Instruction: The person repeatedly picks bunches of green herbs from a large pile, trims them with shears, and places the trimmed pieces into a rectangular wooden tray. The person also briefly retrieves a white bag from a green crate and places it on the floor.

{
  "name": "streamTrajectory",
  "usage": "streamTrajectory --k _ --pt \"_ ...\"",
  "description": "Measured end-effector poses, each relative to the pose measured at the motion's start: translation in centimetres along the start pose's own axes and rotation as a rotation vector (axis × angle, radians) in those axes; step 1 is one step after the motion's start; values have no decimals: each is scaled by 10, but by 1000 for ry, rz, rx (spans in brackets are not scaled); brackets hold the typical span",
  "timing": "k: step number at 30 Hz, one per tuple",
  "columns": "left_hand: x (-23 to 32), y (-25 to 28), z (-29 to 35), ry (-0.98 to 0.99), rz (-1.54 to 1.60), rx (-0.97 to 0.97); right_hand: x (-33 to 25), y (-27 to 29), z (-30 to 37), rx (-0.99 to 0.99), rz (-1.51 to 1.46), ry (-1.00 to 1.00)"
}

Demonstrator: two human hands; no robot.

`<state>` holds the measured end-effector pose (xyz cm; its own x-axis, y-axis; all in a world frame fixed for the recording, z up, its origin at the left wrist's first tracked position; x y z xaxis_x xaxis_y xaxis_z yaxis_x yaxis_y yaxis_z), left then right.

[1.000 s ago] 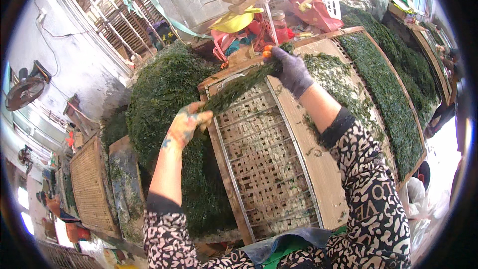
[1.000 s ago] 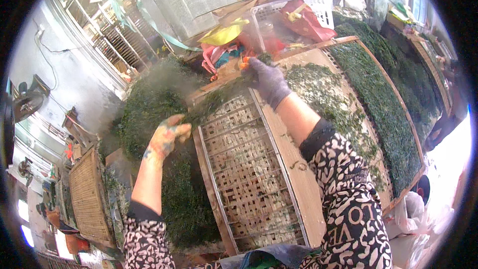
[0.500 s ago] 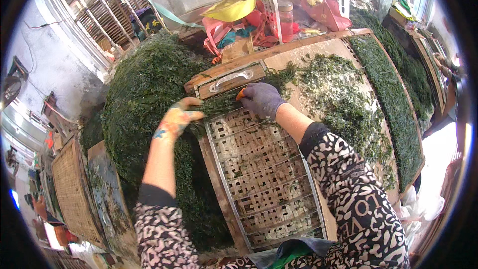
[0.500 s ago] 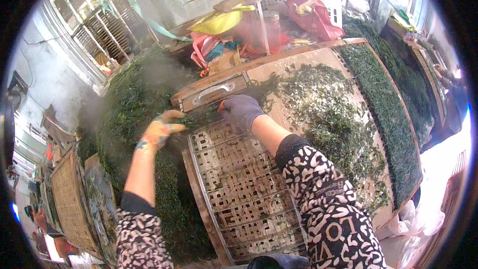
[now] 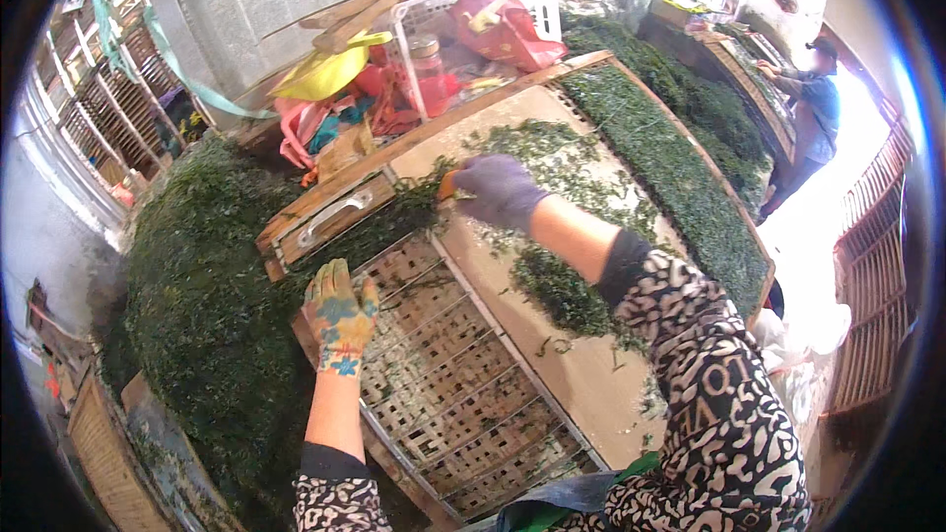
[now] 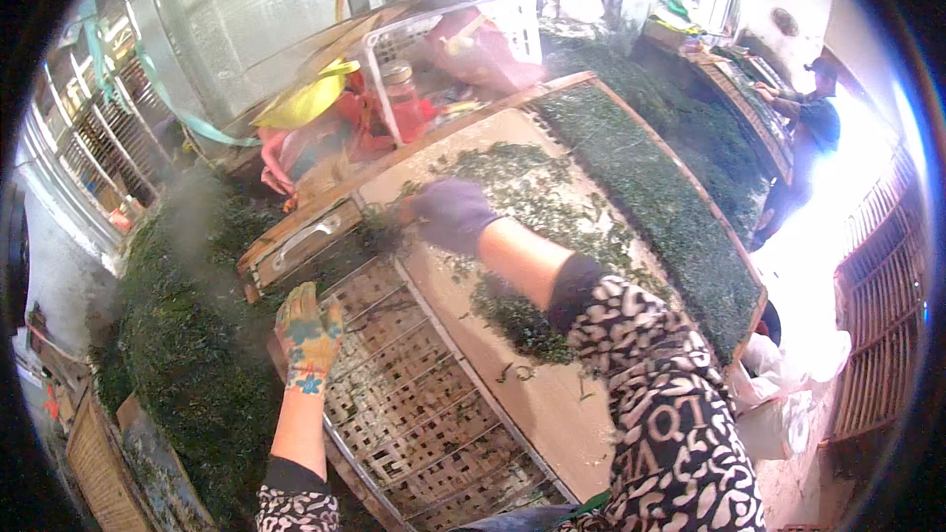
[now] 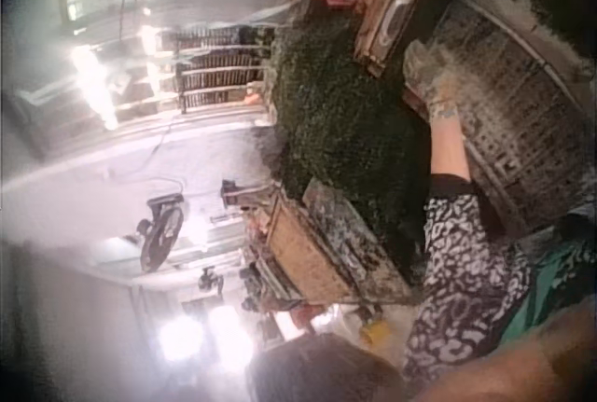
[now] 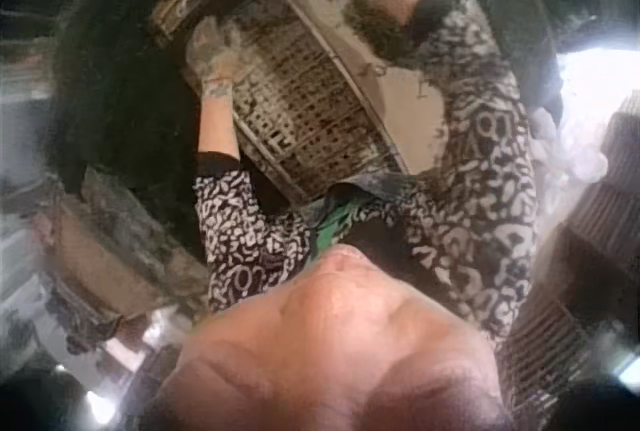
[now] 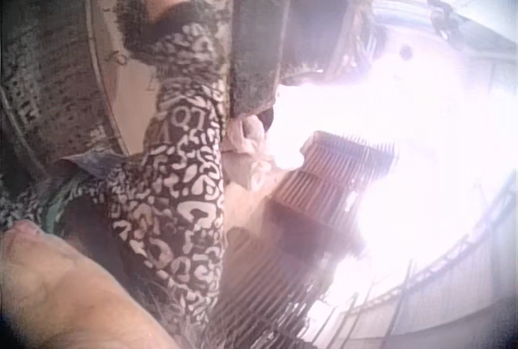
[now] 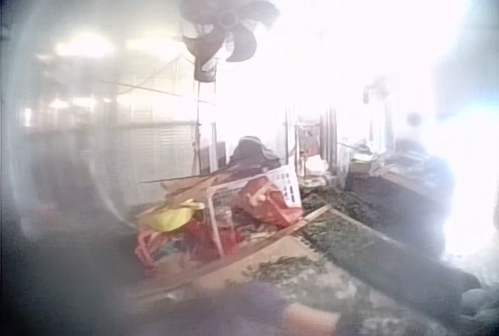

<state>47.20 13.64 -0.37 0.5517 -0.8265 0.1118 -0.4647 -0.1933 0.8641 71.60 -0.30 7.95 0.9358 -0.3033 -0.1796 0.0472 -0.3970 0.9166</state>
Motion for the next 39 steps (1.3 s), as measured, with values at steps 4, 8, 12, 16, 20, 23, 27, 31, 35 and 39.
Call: streamTrajectory --k 4,8,12,16,20,23,27,31,35,39 --pt "-6 6 0 22 -82 -2 103 29 45 -207 264 -186" --pt "-1 7 -1 64 -52 -46 143 59 74 7 -211 -405" --pt "-4 5 -2 130 -29 -120 126 47 78 -109 -64 -186" --pt "-9 0 -1 163 -43 -251 116 43 38 -38 -281 -379" --pt "-9 0 1 145 -45 -189 25 15 -28 -102 -738 -297" --pt "-7 22 5 51 180 194 -91 -30 -72 -100 -617 -27" --pt "-26 11 12 284 512 174 -202 -90 -73 -148 -308 462" --pt "-11 18 6 70 89 283 -154 -96 -58 -178 -126 268" --pt "-7 3 5 119 191 -25 -143 -58 -38 181 -83 565" --pt "-9 14 5 251 -44 -94 -107 -66 -55 -223 301 97"
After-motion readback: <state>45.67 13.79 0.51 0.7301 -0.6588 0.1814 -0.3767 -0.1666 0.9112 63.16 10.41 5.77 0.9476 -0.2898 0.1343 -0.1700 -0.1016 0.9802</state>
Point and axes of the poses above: each hand's wrist, its own z-axis away from the middle knuckle, its own y-axis out of the back of the hand, x = y × z, the point moved 7 cm from there along -z, towards the middle knuckle, and after that the axes turned 7 degrees about x, right-handed, at the moved point
